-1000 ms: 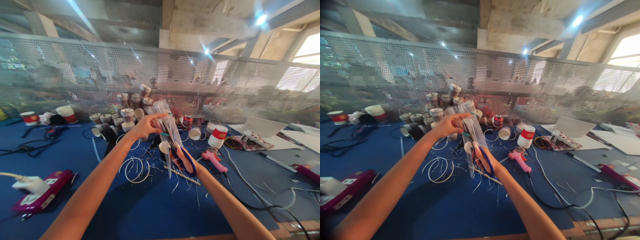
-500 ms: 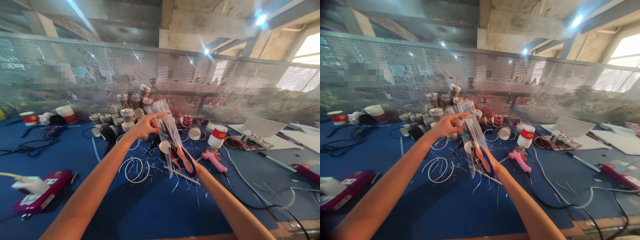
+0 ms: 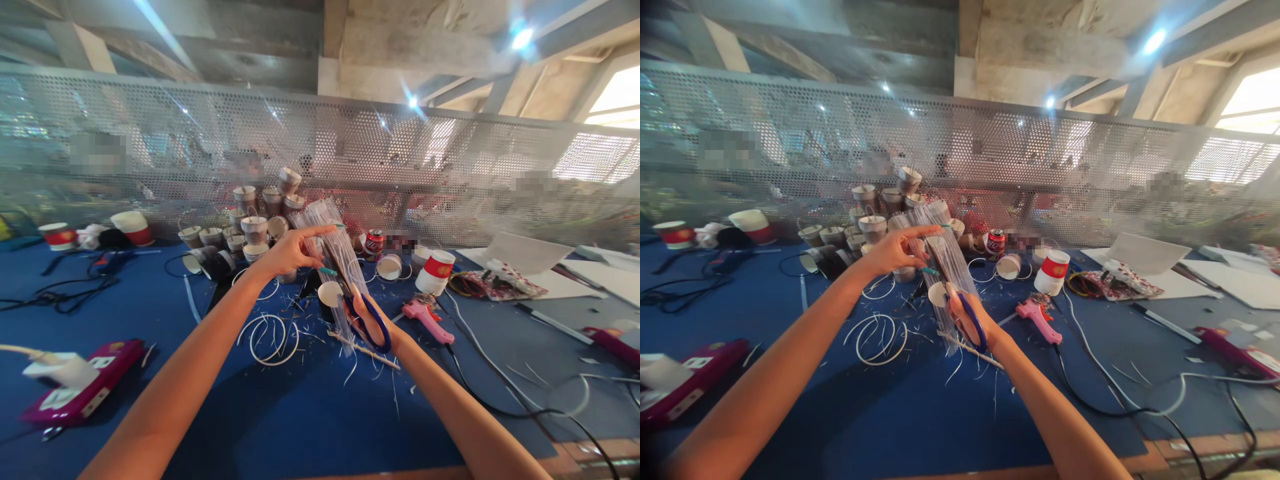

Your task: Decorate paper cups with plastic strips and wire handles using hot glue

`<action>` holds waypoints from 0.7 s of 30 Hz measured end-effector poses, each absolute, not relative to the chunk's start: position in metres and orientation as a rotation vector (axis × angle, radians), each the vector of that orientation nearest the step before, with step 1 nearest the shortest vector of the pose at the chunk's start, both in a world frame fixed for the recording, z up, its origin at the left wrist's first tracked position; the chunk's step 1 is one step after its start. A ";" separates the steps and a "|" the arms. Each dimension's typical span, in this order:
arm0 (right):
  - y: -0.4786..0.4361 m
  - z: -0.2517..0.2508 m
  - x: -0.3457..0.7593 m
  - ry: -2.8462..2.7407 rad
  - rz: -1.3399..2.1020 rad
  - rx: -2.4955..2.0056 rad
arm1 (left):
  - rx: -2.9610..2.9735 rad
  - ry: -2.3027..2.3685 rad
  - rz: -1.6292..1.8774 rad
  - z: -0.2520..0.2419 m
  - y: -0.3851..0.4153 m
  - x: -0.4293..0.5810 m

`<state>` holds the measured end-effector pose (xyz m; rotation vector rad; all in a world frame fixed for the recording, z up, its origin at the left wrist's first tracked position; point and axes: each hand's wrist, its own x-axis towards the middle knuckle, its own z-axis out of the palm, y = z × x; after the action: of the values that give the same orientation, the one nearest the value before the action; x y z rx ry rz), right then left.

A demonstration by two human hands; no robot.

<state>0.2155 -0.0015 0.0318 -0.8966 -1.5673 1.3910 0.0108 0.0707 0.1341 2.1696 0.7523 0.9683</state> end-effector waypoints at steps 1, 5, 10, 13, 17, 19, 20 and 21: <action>-0.002 0.032 0.215 -1.574 1.380 -0.892 | 2.167 0.758 0.961 0.134 0.070 0.011; -0.003 0.034 0.215 -1.590 1.348 -0.918 | 2.175 0.757 0.947 0.136 0.069 0.011; -0.006 0.039 0.213 -1.594 1.299 -0.956 | 2.199 0.728 0.961 0.136 0.068 0.010; -0.007 0.044 0.211 -1.601 1.300 -0.967 | 2.201 0.731 0.963 0.136 0.067 0.011; -0.006 0.047 0.212 -1.615 1.322 -0.997 | 2.181 0.751 0.951 0.138 0.066 0.011; -0.005 0.046 0.213 -1.613 1.328 -1.025 | 2.163 0.749 0.940 0.139 0.065 0.012; -0.005 0.045 0.213 -1.609 1.327 -1.034 | 2.153 0.742 0.928 0.139 0.065 0.012; -0.005 0.044 0.213 -1.605 1.327 -1.036 | 2.139 0.731 0.914 0.139 0.064 0.012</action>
<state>0.2134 -0.0047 0.0443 -1.0359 -1.6054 1.3273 0.0123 0.0645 0.1392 2.1386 0.7307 0.9137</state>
